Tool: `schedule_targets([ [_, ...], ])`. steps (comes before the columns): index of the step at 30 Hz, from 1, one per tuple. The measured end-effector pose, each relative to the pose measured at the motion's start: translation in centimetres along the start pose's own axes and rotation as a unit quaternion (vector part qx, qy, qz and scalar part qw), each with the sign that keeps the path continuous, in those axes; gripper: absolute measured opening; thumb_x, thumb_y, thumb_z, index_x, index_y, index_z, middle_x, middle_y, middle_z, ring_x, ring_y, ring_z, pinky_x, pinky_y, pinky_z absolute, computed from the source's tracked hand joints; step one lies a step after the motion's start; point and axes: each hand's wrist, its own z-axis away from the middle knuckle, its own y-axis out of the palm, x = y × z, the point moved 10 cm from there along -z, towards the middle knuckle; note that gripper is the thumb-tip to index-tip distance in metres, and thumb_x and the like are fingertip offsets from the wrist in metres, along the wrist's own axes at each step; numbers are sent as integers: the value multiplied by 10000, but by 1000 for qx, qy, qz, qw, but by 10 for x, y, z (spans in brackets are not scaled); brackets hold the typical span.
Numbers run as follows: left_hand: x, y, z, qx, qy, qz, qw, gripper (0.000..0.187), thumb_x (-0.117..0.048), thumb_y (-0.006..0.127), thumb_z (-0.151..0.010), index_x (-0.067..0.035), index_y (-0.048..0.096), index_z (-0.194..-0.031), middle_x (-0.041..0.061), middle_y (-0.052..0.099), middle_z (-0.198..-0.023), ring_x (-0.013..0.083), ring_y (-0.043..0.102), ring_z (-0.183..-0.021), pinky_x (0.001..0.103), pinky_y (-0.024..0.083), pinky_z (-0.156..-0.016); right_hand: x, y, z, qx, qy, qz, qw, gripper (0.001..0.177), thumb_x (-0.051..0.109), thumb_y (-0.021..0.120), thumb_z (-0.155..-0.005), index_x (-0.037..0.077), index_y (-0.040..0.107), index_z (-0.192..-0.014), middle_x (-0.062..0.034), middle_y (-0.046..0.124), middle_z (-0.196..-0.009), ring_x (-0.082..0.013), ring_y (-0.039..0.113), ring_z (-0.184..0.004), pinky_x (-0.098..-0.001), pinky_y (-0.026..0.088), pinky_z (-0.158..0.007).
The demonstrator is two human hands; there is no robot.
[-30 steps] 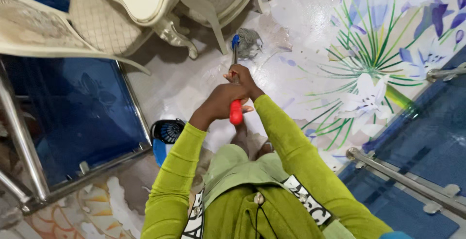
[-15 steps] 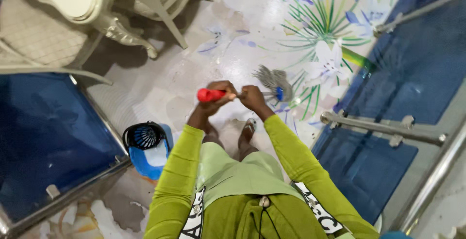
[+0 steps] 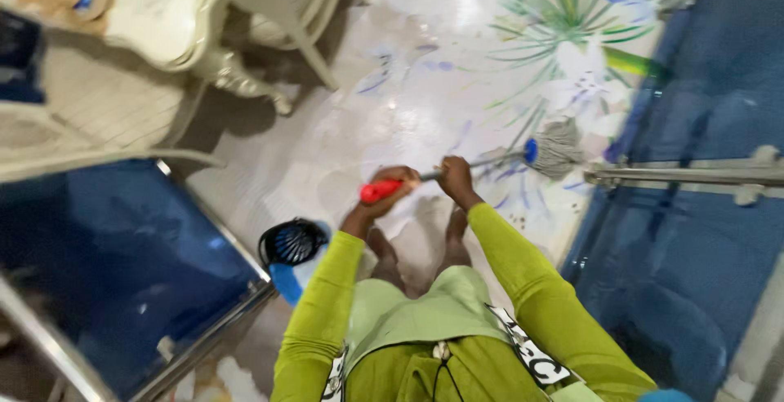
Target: The person mops a patterned floor around dining chairs and a table using a mop and a bucket of water, rinsing and wringing the mop head multiple times.
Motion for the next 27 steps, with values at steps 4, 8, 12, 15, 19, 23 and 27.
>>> schedule_targets([
  [4,-91,-121,59,-69,-103,-20,992,136,-81,661,-980,-7,627,-870,60,655,-878,125,569,-785,286,491,-720,151,96,-33,6,-59,-96,994,203,124,733,-701,48,551,-649,-204,620,-702,-425,606,-676,-496,470,-594],
  [8,-184,-161,103,-118,-59,-171,976,219,-98,710,-999,-22,588,-834,73,588,-750,152,538,-739,302,524,-775,286,141,-47,52,-114,-252,960,227,160,775,-744,58,574,-721,-156,615,-718,-321,595,-664,-418,462,-598],
  [12,-189,-144,123,-119,-5,-325,938,249,-173,793,-866,-49,580,-830,124,593,-767,294,572,-704,384,489,-669,335,176,-48,110,-197,-349,909,277,182,791,-842,46,567,-753,-110,561,-712,-242,503,-685,-359,425,-633],
  [15,-168,-122,147,-101,-3,-383,918,269,-249,801,-826,-77,593,-828,133,631,-797,354,621,-752,425,494,-668,324,225,-37,255,-52,-574,776,219,200,669,-931,37,602,-800,-93,538,-810,-184,486,-768,-329,460,-712],
  [19,-151,-124,156,-87,-32,-431,898,376,-373,819,-803,-78,589,-771,118,621,-732,345,616,-696,434,474,-622,347,174,-14,144,-242,-361,889,277,210,731,-872,23,558,-766,-139,524,-732,-269,508,-678,-364,441,-645],
  [23,-176,-127,156,-108,-19,-303,947,349,-331,749,-891,-64,565,-761,85,600,-712,239,593,-648,356,499,-652,330,119,6,122,-200,-249,940,322,252,717,-884,19,583,-706,-203,575,-709,-391,562,-679,-461,442,-633],
  [27,-161,-81,148,-89,24,-159,983,284,-220,704,-1006,-61,591,-799,65,598,-733,166,568,-685,351,585,-911,256,80,42,105,-145,-120,977,272,304,726,-778,71,643,-667,-180,659,-729,-420,650,-713,-515,498,-622],
])
